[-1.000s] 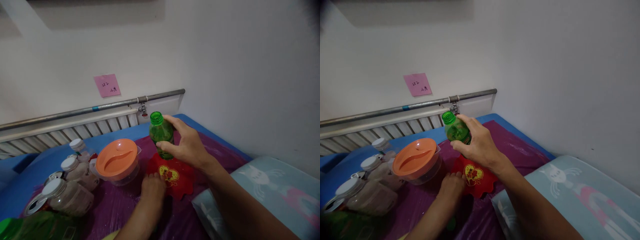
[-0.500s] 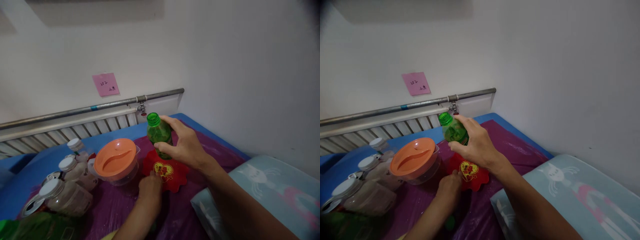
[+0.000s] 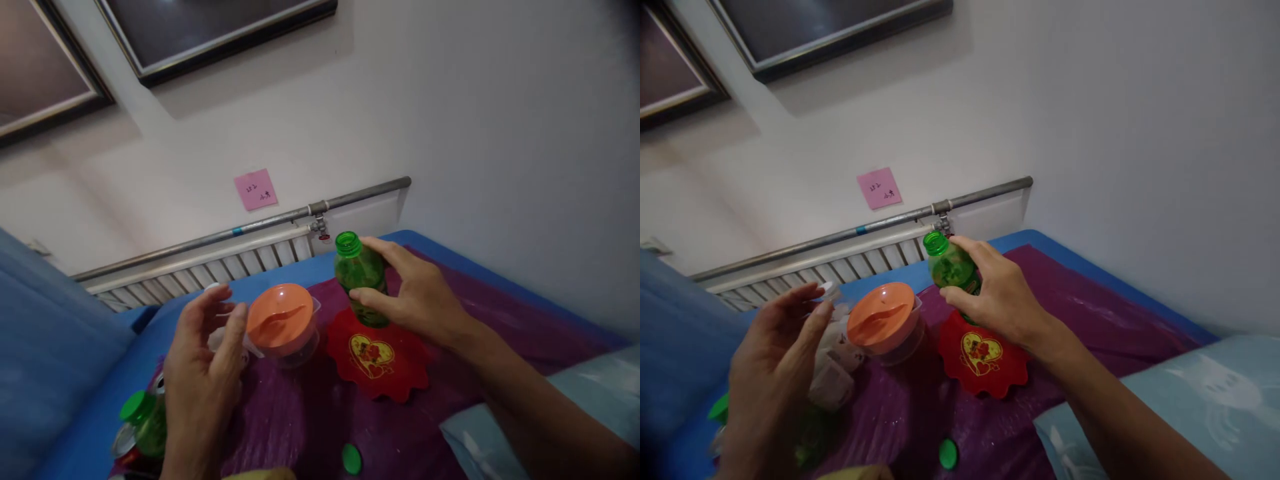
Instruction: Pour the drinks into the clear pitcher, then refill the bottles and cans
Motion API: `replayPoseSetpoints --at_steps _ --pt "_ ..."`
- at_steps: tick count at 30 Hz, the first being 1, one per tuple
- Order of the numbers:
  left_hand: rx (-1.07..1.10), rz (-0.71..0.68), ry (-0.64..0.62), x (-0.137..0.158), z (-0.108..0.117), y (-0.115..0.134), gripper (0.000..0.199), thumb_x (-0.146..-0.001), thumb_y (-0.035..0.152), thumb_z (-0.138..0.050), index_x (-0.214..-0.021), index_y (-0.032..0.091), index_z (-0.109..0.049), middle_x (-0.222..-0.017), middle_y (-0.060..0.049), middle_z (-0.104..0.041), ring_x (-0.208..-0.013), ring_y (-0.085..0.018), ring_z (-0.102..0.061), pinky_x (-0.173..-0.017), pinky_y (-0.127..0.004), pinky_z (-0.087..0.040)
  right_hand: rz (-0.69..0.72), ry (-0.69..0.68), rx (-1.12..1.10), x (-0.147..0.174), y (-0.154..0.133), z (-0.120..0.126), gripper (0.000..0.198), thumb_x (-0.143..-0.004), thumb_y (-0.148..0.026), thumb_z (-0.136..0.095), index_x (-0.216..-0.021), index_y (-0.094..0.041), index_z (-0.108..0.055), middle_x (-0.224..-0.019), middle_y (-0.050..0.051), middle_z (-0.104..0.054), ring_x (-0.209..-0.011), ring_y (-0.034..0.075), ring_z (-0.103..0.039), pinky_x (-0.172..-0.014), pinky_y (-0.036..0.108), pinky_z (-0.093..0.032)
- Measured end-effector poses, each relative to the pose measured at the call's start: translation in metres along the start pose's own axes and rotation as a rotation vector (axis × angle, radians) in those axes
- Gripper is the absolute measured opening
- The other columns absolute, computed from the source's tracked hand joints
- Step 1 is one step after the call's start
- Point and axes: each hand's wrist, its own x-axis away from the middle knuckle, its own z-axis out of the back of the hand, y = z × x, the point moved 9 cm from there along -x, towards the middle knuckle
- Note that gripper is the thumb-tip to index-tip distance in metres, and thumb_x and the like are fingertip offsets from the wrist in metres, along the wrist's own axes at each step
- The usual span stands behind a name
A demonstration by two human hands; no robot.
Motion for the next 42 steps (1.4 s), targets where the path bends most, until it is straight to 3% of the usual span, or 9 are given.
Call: replayPoseSetpoints --at_steps 7,10,13,18,23,25,30,36,42 --pt "0.252 0.489 0.04 0.035 0.001 -0.106 0.053 -0.081 0.039 -0.067 -0.13 0.027 -0.052 -0.138 -0.006 -0.056 -0.126 -0.023 -0.053 -0.1 -0.036 -0.047 0.039 0.037 -0.01 0.002 -0.007 0.004 0.056 -0.07 -0.029 -0.068 -0.124 -0.025 -0.058 -0.114 0.006 -0.071 -0.101 0.03 -0.069 -0.085 0.046 -0.057" --pt "0.402 0.741 -0.004 0.057 -0.02 -0.149 0.038 -0.085 0.03 -0.06 -0.122 0.021 -0.053 -0.132 -0.013 -0.059 -0.116 -0.023 -0.061 -0.093 -0.037 -0.052 0.047 0.04 -0.009 0.004 -0.009 0.004 0.056 -0.069 -0.029 -0.069 -0.124 -0.026 -0.059 -0.114 0.006 -0.071 -0.101 0.03 -0.069 -0.084 0.046 -0.058" --pt "0.426 0.809 -0.04 0.065 -0.03 -0.164 0.02 -0.085 0.023 -0.053 -0.104 0.017 -0.057 -0.117 -0.016 -0.066 -0.099 -0.02 -0.068 -0.084 -0.034 -0.055 0.05 0.029 -0.011 0.005 -0.011 0.004 0.056 -0.069 -0.03 -0.07 -0.124 -0.026 -0.059 -0.112 0.006 -0.072 -0.099 0.03 -0.069 -0.082 0.046 -0.058" --pt "0.319 0.711 -0.157 0.086 0.003 -0.14 0.027 -0.077 0.026 -0.069 -0.102 0.018 -0.062 -0.1 -0.004 -0.068 -0.089 -0.013 -0.064 -0.081 -0.022 -0.049 0.041 0.009 -0.027 0.007 -0.01 0.001 0.06 -0.067 -0.031 -0.072 -0.125 -0.024 -0.059 -0.119 0.007 -0.069 -0.105 0.034 -0.067 -0.089 0.052 -0.054" --pt "-0.143 0.312 -0.882 0.159 0.016 -0.106 0.006 -0.082 0.027 -0.061 -0.081 0.022 -0.065 -0.079 0.0 -0.063 -0.071 -0.013 -0.058 -0.066 -0.022 -0.047 0.017 -0.022 -0.021 0.01 -0.011 -0.006 0.061 -0.068 -0.029 -0.073 -0.126 -0.03 -0.058 -0.123 0.004 -0.068 -0.109 0.036 -0.065 -0.094 0.053 -0.052" --pt "-0.286 0.18 -0.979 0.186 0.021 -0.113 0.012 -0.084 0.02 -0.055 -0.084 0.024 -0.066 -0.084 -0.001 -0.065 -0.074 -0.014 -0.06 -0.067 -0.023 -0.046 0.02 -0.032 -0.007 0.011 -0.014 -0.008 0.06 -0.068 -0.027 -0.073 -0.127 -0.03 -0.058 -0.126 0.004 -0.066 -0.111 0.037 -0.064 -0.096 0.052 -0.051" --pt "-0.589 0.073 -0.923 0.211 0.019 -0.145 0.028 -0.093 0.026 -0.045 -0.077 0.023 -0.067 -0.085 -0.005 -0.067 -0.08 -0.018 -0.063 -0.077 -0.029 -0.048 0.042 -0.062 0.009 0.013 -0.02 -0.014 0.061 -0.069 -0.028 -0.072 -0.129 -0.023 -0.057 -0.126 0.008 -0.067 -0.11 0.034 -0.064 -0.093 0.048 -0.053" --pt "-0.682 -0.024 -0.761 0.208 0.019 -0.146 0.019 -0.086 0.027 -0.055 -0.072 0.022 -0.067 -0.08 -0.006 -0.067 -0.075 -0.021 -0.062 -0.072 -0.035 -0.048 0.06 -0.055 0.024 0.014 -0.023 -0.015 0.061 -0.067 -0.029 -0.07 -0.127 -0.018 -0.059 -0.122 0.009 -0.069 -0.106 0.029 -0.066 -0.091 0.043 -0.053" --pt "-0.478 0.052 -0.691 0.199 0.037 -0.133 0.024 -0.091 0.038 -0.051 -0.083 0.026 -0.07 -0.091 -0.007 -0.067 -0.089 -0.021 -0.063 -0.079 -0.031 -0.05 0.067 -0.074 0.005 0.015 -0.026 -0.017 0.06 -0.069 -0.026 -0.069 -0.127 -0.015 -0.058 -0.125 0.011 -0.068 -0.109 0.029 -0.064 -0.094 0.041 -0.051"
